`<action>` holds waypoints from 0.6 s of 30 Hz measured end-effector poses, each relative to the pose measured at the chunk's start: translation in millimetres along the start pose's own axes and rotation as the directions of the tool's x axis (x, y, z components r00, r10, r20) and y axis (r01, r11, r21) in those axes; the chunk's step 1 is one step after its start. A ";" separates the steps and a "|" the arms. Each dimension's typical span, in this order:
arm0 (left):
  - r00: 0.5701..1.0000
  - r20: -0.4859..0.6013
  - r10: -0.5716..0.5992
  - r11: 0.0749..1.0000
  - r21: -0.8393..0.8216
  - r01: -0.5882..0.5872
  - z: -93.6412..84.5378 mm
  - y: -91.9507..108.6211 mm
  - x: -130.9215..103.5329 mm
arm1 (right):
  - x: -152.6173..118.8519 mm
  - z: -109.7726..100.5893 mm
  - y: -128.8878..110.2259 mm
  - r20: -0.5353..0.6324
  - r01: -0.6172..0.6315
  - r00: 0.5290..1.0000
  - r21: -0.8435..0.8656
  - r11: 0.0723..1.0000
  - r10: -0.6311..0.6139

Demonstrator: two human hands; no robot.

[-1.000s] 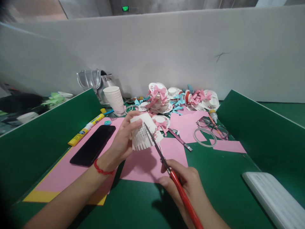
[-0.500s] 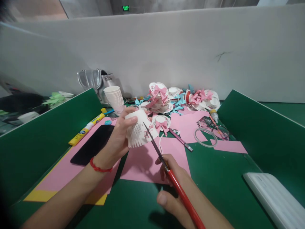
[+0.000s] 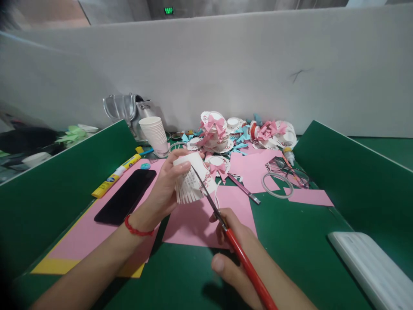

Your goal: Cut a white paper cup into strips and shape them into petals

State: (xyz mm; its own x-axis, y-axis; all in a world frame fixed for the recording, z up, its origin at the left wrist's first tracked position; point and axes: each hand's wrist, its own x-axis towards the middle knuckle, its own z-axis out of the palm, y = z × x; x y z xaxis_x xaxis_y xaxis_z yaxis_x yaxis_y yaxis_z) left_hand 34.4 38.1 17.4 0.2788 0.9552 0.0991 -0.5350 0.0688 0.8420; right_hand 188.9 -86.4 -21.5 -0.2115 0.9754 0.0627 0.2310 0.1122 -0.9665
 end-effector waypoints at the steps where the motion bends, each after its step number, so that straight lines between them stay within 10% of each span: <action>1: 1.000 0.003 -0.002 1.000 0.001 0.002 -0.1 -0.2 0.1 | 0.5 0.3 1.4 -0.004 -0.005 1.000 0.011 1.000 0.005; 18: 1.000 0.011 -0.008 0.999 -0.039 0.008 0.7 -0.5 0.3 | 6.9 -7.6 -10.2 0.069 -0.034 0.997 -0.055 0.998 0.038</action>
State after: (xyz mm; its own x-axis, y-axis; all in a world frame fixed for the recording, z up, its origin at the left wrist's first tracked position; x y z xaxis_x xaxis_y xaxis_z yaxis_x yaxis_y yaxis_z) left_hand 35.2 38.2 17.4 0.2916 0.9515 0.0980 -0.5634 0.0881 0.8215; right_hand 192.3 -79.4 -9.3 -0.2674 0.9636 0.0088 0.2899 0.0892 -0.9529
